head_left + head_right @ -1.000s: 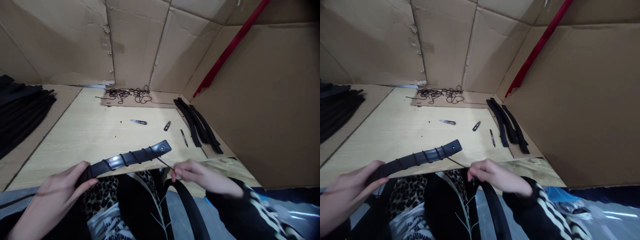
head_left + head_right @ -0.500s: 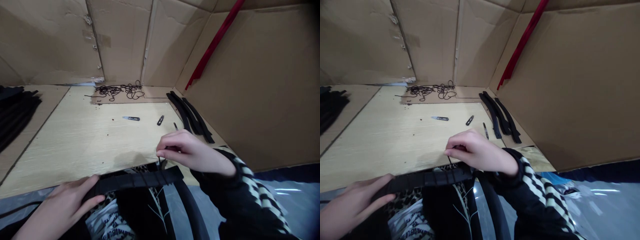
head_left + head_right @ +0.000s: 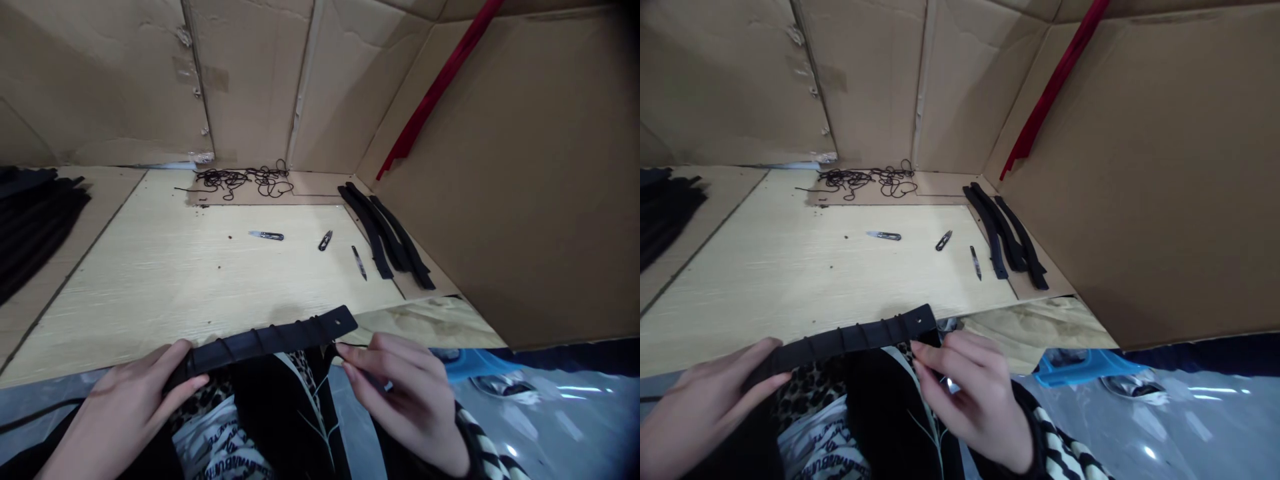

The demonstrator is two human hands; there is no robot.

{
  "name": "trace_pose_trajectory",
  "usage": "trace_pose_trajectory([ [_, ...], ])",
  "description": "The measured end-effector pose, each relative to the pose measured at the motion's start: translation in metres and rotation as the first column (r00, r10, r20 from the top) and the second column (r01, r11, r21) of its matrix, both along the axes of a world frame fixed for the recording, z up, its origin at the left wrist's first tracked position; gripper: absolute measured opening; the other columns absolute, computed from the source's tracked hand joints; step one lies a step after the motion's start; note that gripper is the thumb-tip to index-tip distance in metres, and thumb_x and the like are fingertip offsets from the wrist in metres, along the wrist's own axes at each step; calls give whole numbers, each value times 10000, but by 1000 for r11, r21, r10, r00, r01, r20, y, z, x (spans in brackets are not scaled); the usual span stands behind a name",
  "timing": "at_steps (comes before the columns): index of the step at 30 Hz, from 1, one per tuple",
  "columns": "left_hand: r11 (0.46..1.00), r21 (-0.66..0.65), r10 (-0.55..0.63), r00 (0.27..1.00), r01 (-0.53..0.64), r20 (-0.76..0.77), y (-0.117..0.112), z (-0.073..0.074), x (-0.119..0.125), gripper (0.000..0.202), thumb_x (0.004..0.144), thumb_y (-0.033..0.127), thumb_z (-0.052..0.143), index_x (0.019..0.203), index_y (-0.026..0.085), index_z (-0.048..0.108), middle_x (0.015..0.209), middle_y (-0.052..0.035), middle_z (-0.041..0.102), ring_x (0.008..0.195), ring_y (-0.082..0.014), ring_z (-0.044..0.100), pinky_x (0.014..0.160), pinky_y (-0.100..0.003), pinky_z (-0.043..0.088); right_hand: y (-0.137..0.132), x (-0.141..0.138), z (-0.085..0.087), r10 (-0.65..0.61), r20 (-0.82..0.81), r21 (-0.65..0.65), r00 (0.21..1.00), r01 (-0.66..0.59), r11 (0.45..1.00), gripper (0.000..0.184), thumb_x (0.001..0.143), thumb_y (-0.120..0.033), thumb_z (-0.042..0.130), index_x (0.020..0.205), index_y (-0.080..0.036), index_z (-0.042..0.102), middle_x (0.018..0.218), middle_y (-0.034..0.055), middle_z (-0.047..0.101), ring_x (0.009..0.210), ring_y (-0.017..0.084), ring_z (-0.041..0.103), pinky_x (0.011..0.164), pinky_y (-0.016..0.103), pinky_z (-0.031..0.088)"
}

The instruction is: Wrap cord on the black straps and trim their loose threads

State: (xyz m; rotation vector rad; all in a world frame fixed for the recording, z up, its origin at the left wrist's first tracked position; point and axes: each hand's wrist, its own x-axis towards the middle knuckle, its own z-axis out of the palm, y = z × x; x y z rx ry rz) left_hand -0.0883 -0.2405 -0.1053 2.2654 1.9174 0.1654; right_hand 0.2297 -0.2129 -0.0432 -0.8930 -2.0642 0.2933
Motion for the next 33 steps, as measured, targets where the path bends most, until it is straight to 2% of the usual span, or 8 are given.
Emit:
trace_pose_trajectory([
  [6, 1000, 16, -5, 987, 3, 164, -3, -10, -3, 395, 892, 618, 392, 1047, 288, 546, 894, 9, 728, 803, -223, 707, 675, -275, 506, -6, -8, -23, -44, -279, -100, 959, 17, 995, 162, 799, -61, 630, 873, -198, 671, 570, -29, 507, 494, 95, 434, 471, 236, 331],
  [9, 999, -4, -31, 956, 33, 291, -5, -15, -4, 368, 891, 597, 426, 1050, 293, 558, 870, 24, 727, 775, -193, 703, 655, -238, 499, -7, -15, -42, -149, -530, -267, 835, 3, 964, 112, 820, -193, 676, 724, -218, 624, 589, -20, 553, 485, 96, 438, 452, 220, 346],
  [14, 997, -44, -33, 902, 57, 430, -6, -13, 2, 332, 896, 569, 443, 995, 287, 585, 836, 32, 715, 735, -169, 686, 644, -211, 490, -4, -25, -61, -237, -735, -494, 635, -262, 829, 318, 775, -414, 727, 1052, -265, 679, 550, -30, 508, 453, 103, 385, 419, 211, 359],
  [17, 993, -83, -34, 875, 85, 482, -4, -10, 6, 311, 893, 559, 459, 944, 280, 586, 798, 40, 702, 696, -155, 673, 620, -197, 485, -1, -29, -61, -205, -769, -504, 606, -375, 778, 389, 736, -487, 737, 1051, -261, 713, 703, 35, 638, 555, 133, 510, 508, 248, 450],
  [22, 996, -60, -27, 874, 64, 486, -2, -13, 4, 302, 883, 557, 484, 965, 288, 593, 830, 36, 705, 759, -165, 687, 664, -198, 493, 2, -34, -56, -173, -834, -438, 524, -439, 784, 338, 702, -416, 781, 1009, -283, 729, 903, 44, 692, 700, 127, 587, 615, 220, 489],
  [25, 996, -60, -31, 864, 71, 503, -2, -11, 6, 289, 883, 547, 492, 970, 288, 584, 828, 39, 703, 731, -156, 681, 639, -196, 489, 3, -41, -55, -177, -827, -452, 534, -444, 774, 328, 704, -374, 786, 1012, -282, 719, 843, 26, 678, 659, 105, 558, 574, 188, 468],
  [30, 987, -74, -80, 839, 141, 538, 3, 6, 25, 298, 886, 542, 481, 862, 258, 567, 770, 32, 684, 677, -151, 666, 606, -204, 494, 6, -72, -65, -36, -708, -546, 705, -515, 661, 317, 680, -273, 789, 978, -219, 696, 744, 11, 653, 549, 87, 506, 492, 186, 446],
  [33, 987, -74, -81, 840, 142, 536, 8, 13, 37, 319, 891, 543, 462, 833, 248, 568, 741, 20, 677, 648, -164, 661, 579, -219, 495, 4, -90, -73, -23, -732, -548, 681, -568, 615, 334, 715, -306, 754, 1016, -198, 657, 806, 21, 670, 606, 106, 574, 568, 223, 520],
])
